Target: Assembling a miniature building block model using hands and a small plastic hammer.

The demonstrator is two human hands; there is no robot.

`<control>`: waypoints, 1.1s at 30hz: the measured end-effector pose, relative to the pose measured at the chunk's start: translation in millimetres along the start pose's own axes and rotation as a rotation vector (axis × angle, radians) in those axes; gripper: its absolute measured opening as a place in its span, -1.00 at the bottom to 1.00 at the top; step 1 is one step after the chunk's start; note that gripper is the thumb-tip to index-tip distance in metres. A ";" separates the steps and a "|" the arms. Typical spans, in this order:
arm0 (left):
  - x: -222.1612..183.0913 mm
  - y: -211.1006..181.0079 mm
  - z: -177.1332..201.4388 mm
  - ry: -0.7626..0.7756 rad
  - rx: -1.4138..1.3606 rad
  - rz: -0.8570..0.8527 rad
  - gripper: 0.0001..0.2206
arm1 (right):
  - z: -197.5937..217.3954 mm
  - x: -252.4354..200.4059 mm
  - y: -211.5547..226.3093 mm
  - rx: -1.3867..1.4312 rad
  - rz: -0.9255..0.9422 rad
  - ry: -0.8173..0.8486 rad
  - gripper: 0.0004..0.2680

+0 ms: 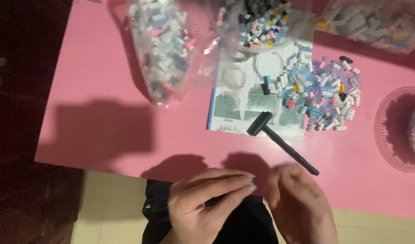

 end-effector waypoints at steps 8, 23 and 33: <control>37.0 3.2 -42.6 -0.009 -0.010 -0.104 -0.84 | 7.7 22.2 7.8 0.001 0.271 -0.289 -0.83; 53.6 17.2 -85.6 0.240 0.114 -0.038 -0.77 | 44.9 38.2 51.7 -0.205 0.409 -0.231 -0.79; 49.8 27.8 -109.9 0.235 -0.097 0.048 -0.83 | 58.7 33.0 65.0 -0.248 0.409 -0.401 -0.76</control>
Point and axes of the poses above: each hand's wrist, its own x-axis towards the middle knuckle, its own z-axis out of the back of the hand, y = z × x, the point moved 2 cm from there along x, towards the middle knuckle, and after that the axes turned 14 degrees about -z, right-handed, at the moved point
